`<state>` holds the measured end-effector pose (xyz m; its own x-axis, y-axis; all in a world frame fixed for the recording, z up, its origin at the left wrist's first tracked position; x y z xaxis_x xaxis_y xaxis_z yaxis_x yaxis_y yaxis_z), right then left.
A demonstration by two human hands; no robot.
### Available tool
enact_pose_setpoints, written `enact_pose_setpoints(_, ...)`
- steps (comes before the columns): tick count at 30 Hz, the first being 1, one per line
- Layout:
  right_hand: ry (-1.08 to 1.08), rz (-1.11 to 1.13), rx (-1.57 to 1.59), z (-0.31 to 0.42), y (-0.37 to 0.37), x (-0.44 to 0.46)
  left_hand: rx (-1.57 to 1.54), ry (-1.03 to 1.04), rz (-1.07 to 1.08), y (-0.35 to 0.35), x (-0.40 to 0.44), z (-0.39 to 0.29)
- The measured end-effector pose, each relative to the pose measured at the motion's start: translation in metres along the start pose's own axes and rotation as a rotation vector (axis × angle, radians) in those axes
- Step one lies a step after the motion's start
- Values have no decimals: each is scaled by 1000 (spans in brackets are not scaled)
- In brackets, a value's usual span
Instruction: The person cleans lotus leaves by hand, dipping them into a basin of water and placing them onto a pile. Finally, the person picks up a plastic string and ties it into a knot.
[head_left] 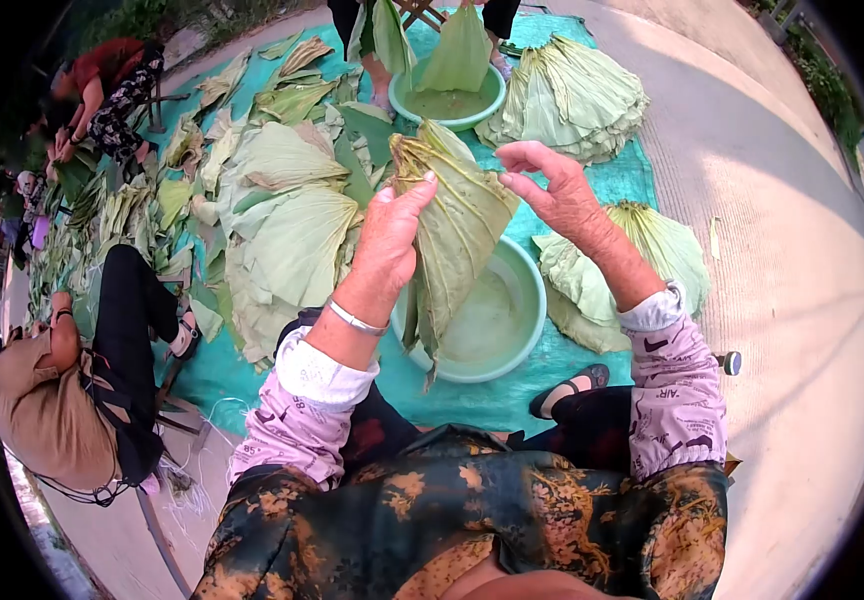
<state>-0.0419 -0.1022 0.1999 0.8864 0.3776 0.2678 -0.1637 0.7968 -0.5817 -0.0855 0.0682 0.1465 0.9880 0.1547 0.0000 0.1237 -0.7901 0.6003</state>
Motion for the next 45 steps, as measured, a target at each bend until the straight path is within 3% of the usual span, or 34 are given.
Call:
enact_pose_setpoints(6,-26,4,-281,34,30,-22,-44,-55,49,-3,-9,11)
enact_pose_setpoints(10,71,-5,-263,34,39,-33,-78,-50,73,-5,-9,22)
enact_pose_setpoints(19,48,-172,-176,30,47,-43,-100,-36,150,-3,-16,31)
enact_pose_setpoints(25,83,-183,-244,6,52,-42,-127,-94,356,3,-25,36)
enact_pose_setpoints(34,164,-136,-43,3,41,-40,-150,-104,513,7,-19,41)
enact_pose_setpoints(40,185,-184,83,-7,38,-43,-255,-154,479,11,-18,43)
enact_pose_setpoints(45,231,3,376,-6,42,-44,-274,-119,480,15,-16,40)
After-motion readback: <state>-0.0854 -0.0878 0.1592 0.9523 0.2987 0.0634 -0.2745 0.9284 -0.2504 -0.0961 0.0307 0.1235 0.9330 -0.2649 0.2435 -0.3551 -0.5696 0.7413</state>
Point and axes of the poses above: each hand's wrist, its own x-axis towards the middle knuckle, its own y-axis out of the palm, z = x × y, the point moved 7 cm from there along x, towards the middle knuckle, and after that the axes turned 13 degrees about y, right-handed, at the moved point
